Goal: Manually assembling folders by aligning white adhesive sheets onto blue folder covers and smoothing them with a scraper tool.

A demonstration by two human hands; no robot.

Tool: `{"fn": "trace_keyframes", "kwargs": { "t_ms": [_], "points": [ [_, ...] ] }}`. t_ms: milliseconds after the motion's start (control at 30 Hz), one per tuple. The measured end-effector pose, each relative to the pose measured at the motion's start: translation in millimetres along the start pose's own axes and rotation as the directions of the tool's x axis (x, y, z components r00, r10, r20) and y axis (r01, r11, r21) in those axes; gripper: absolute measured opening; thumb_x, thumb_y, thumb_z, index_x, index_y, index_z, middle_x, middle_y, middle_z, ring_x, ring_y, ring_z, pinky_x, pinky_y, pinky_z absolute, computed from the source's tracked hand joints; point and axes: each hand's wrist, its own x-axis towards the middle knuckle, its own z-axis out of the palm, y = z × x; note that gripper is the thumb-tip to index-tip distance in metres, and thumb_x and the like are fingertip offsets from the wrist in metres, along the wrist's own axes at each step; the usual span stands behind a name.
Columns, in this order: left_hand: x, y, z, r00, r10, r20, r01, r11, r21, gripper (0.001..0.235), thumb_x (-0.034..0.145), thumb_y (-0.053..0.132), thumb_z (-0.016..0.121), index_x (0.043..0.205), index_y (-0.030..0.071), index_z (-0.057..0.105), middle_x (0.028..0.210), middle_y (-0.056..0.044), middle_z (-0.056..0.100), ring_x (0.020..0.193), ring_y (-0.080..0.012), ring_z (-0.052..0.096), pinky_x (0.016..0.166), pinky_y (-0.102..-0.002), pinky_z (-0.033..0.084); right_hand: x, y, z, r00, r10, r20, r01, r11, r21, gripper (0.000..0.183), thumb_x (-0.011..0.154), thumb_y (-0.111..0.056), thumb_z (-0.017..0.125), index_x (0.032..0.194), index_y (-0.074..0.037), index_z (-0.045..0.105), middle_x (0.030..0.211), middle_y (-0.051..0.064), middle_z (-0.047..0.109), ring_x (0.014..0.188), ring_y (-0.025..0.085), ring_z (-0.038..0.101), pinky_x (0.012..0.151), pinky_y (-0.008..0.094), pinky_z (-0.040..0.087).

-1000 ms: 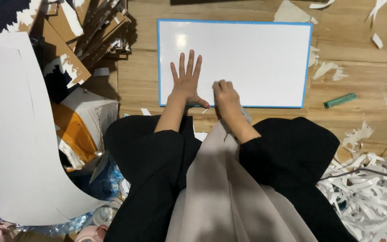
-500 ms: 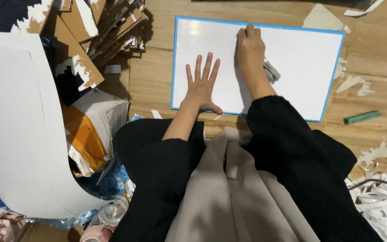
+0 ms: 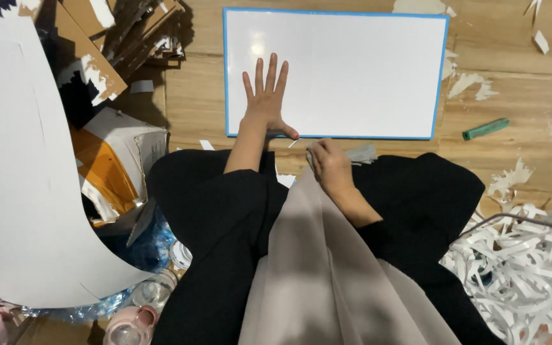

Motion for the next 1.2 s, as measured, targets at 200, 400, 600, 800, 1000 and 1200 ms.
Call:
{"fn": "trace_keyframes", "kwargs": {
  "t_ms": [200,400,600,800,1000,1200],
  "points": [
    [-1,2,-6,0.999,-0.002,0.032,0.003,1.0,-0.025,0.153,0.034,0.064,0.081,0.142,0.006,-0.011,0.144,-0.018,-0.022,0.126,-0.0381,-0.027,0.099,-0.06,-0.015,28,61,-29,0.98,0.092,-0.178,-0.131,0.967,-0.218,0.009,0.076,0.001,0.064,0.085,0.001,0.065,0.083,0.01,0.054,0.07,0.023,0.053,0.061,0.031,0.046],
    [-3,3,-10,0.999,-0.039,0.033,0.044,0.987,-0.157,0.143,0.04,0.063,0.08,0.144,0.018,-0.006,0.147,-0.01,-0.019,0.133,-0.0343,-0.021,0.102,-0.056,-0.018,58,97,0,0.988,-0.062,-0.144,-0.023,0.851,-0.525,0.005,0.078,-0.008,0.068,0.077,-0.009,0.063,0.075,0.002,0.052,0.073,0.018,0.056,0.061,0.023,0.048],
    [1,3,-14,0.995,-0.015,0.098,0.018,0.999,-0.036,0.151,0.037,0.063,0.082,0.142,0.005,-0.01,0.143,-0.019,-0.024,0.125,-0.0394,-0.028,0.097,-0.061,-0.016,150,136,10,0.955,-0.086,-0.283,-0.062,0.877,-0.476,0.007,0.071,0.006,0.063,0.071,-0.001,0.063,0.076,0.009,0.055,0.062,0.017,0.052,0.054,0.025,0.049],
    [2,3,-15,0.994,-0.019,0.108,0.024,0.999,-0.048,0.152,0.036,0.063,0.083,0.142,0.007,-0.01,0.144,-0.019,-0.022,0.127,-0.0397,-0.026,0.098,-0.061,-0.015,194,171,26,0.933,-0.146,-0.329,-0.061,0.838,-0.542,0.007,0.067,0.006,0.066,0.069,-0.001,0.064,0.076,0.006,0.052,0.062,0.017,0.049,0.056,0.026,0.048],
    [2,2,-10,0.997,-0.002,0.078,0.004,1.0,-0.023,0.152,0.035,0.066,0.08,0.142,0.005,-0.009,0.143,-0.02,-0.023,0.126,-0.0404,-0.027,0.098,-0.062,-0.014,125,119,-3,0.98,-0.139,-0.144,0.041,0.844,-0.535,0.019,0.068,0.009,0.056,0.086,0.001,0.06,0.086,0.012,0.051,0.072,0.023,0.049,0.061,0.029,0.046],
    [0,3,-9,0.998,-0.013,0.057,0.014,1.0,-0.012,0.153,0.034,0.064,0.081,0.142,0.007,-0.01,0.144,-0.018,-0.023,0.125,-0.0383,-0.028,0.099,-0.061,-0.014,15,80,-13,0.99,-0.108,-0.091,0.042,0.839,-0.542,0.024,0.071,0.0,0.059,0.094,0.0,0.058,0.086,0.01,0.049,0.071,0.022,0.048,0.059,0.03,0.043]
  ]
}}
